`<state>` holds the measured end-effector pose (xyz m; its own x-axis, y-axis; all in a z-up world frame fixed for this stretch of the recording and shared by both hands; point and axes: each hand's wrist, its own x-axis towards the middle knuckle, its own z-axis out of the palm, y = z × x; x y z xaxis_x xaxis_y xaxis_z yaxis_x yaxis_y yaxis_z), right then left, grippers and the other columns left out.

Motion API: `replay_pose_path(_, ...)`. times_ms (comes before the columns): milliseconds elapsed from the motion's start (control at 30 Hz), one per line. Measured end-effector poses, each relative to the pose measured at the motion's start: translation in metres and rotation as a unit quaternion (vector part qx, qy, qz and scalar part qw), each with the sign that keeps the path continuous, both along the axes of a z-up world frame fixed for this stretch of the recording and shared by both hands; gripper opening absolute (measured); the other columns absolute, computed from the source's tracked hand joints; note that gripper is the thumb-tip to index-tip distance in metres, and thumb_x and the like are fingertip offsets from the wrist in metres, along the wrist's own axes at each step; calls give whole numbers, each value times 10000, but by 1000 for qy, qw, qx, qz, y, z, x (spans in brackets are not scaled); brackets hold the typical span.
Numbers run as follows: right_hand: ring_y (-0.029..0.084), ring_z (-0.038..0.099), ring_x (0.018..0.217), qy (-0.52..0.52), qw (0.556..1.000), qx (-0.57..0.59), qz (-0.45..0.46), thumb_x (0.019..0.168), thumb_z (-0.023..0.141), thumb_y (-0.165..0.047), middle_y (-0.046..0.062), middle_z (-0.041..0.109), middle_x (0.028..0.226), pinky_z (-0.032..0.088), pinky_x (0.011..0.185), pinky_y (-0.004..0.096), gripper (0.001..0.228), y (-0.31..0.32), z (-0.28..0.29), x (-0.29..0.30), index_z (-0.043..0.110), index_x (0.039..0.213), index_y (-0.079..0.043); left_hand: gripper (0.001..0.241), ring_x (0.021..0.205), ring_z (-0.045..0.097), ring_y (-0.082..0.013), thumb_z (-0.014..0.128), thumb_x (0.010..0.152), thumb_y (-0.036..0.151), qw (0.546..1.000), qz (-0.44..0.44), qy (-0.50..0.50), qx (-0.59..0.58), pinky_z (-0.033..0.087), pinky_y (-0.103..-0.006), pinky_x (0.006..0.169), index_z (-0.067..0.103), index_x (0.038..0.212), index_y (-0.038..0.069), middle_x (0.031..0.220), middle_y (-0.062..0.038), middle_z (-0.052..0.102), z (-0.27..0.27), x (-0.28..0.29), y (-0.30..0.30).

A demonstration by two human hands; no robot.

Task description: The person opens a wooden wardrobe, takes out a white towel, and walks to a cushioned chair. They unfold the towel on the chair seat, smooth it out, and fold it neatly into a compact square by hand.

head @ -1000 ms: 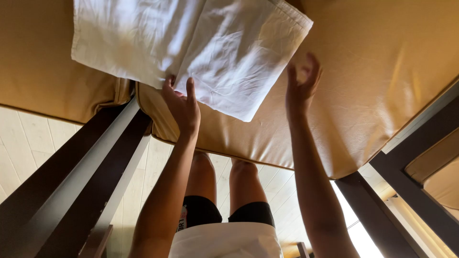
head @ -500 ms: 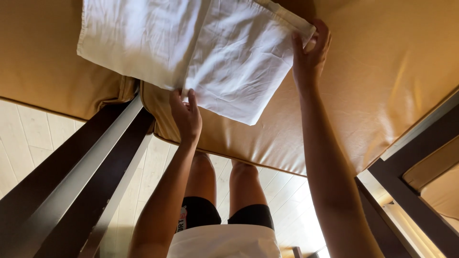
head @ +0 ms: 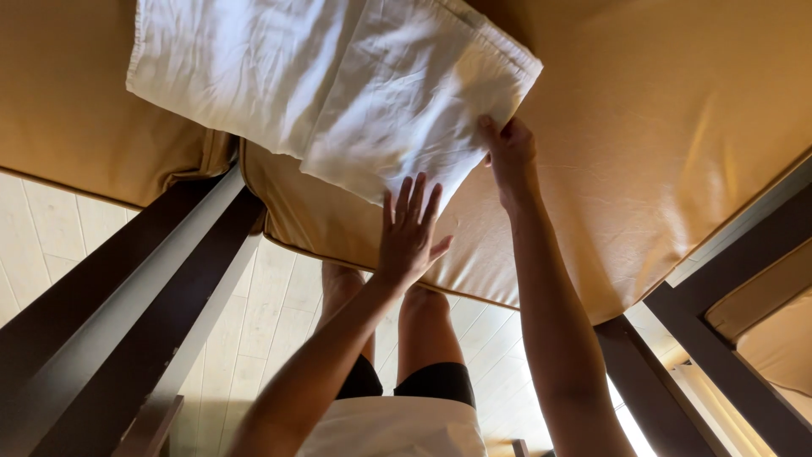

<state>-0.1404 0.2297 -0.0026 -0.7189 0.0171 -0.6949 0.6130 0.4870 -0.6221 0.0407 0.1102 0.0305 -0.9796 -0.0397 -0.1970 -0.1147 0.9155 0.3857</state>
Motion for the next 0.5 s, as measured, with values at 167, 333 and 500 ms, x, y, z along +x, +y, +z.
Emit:
replay_pose_path(167, 107, 619, 764, 6, 991, -126, -39, 1043, 633, -339, 24, 622, 910, 516, 629, 214, 348, 6, 66, 7, 556, 1264, -81, 902, 1535, 299, -424, 762, 841, 221, 999, 36, -8, -2, 240, -631, 1213, 307, 1599, 43, 1637, -278, 312, -21, 10, 41)
replay_pose_path(333, 133, 695, 837, 29, 976, -144, -160, 1037, 675, -243, 45, 698, 975, 594, 745, 293, 313, 61, 97, 49, 573, 1318, -148, 738, 1549, 223, -461, 536, 892, -66, 971, 42, -40, 233, 183, -590, 1233, 279, 1584, -71, 1643, -340, 247, 41, 23, 75)
replay_pose_path(500, 95, 658, 651, 85, 983, -28, -160, 1019, 660, -214, 20, 681, 882, 543, 533, 186, 320, 72, 180, 55, 563, 1321, -173, 871, 1467, 414, -387, 520, 749, -143, 862, 108, -62, 492, 298, -435, 1238, 332, 1588, 0, 1587, -241, 397, 125, 26, 80)
